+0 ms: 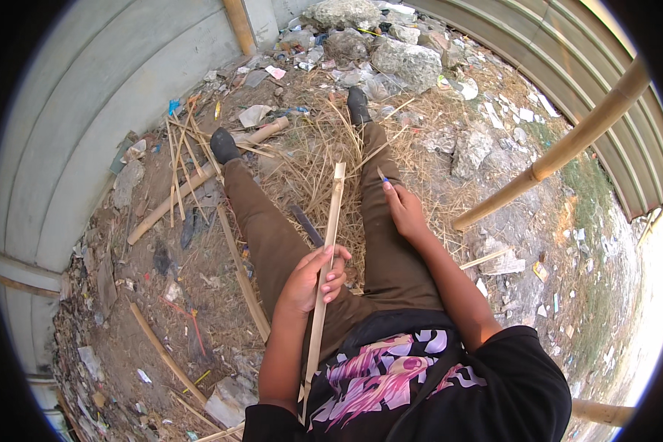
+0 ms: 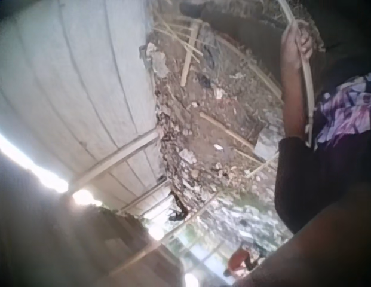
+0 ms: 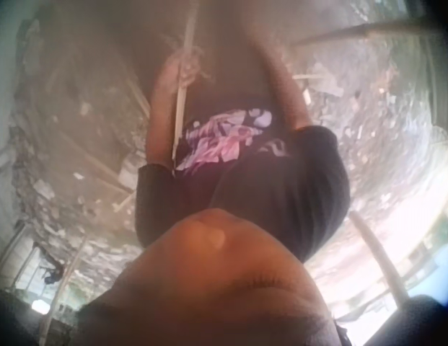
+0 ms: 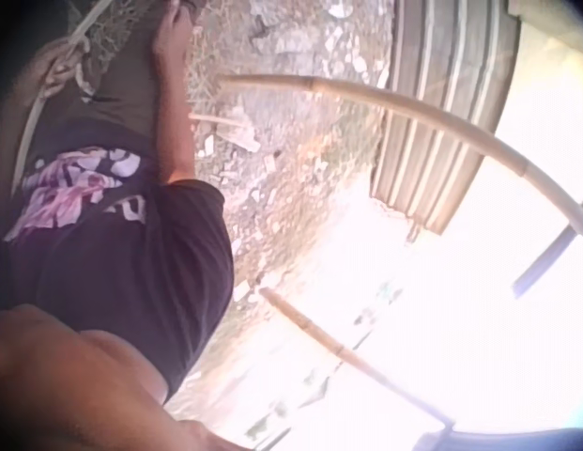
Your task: The person sits on the ground and uses a utility knife to shave and sharpen a thin wooden stick. They rotate the stick to smooth its surface and then use a machete to further refine the tip.
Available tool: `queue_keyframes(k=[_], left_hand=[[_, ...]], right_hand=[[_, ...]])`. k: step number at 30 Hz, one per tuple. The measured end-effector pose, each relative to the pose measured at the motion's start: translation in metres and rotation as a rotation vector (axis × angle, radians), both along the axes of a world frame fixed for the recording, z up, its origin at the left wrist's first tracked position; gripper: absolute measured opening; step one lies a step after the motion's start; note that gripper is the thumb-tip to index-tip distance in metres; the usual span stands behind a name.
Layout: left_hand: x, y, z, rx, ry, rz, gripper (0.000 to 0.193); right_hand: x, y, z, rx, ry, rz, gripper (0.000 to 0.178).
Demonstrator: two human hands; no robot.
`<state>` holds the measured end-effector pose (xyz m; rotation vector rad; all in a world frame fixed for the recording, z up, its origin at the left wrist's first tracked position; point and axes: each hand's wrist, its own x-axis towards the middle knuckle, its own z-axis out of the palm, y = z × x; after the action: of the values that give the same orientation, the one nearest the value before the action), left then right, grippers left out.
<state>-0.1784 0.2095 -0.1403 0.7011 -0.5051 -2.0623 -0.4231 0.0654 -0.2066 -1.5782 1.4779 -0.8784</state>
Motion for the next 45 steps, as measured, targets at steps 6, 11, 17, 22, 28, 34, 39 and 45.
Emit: queue_keyframes(k=[6,11,17,22,28,34,39,45], left_hand=[[-0.013,-0.012,-0.021,-0.162,-0.357,-0.097,0.056],[0.002,-0.010,-0.021,-0.056,-0.156,-0.110,0.076],[0.012,-0.001,-0.016,-0.091,-0.094,-0.340,0.052],[0.001,0.001,-0.001,-0.040,-0.264,-0.310,0.034],[-0.016,-0.004,0.010,0.055,-0.155,-0.078,0.029],[-0.031,-0.006,0.041,-0.028,-0.204,-0.034,0.029],[-0.036,-0.001,0.041,-0.046,-0.060,-0.058,0.031],[-0.046,0.000,0.044,-0.065,0.019,-0.113,0.033]], right_hand=[[0.048,0.035,0.046,0.368,-0.629,0.293,0.033],[0.025,0.004,0.049,0.373,-0.813,0.006,0.027],[-0.019,-0.051,0.080,0.161,-0.834,-0.038,0.029],[-0.036,-0.081,0.089,0.075,-0.876,-0.171,0.031],[0.009,0.008,0.032,-0.203,-0.510,-0.057,0.035],[0.037,0.056,0.045,-0.502,0.077,0.174,0.025],[0.029,0.053,0.057,-0.943,0.272,0.095,0.031],[0.017,0.033,0.069,-1.097,0.380,-0.052,0.032]])
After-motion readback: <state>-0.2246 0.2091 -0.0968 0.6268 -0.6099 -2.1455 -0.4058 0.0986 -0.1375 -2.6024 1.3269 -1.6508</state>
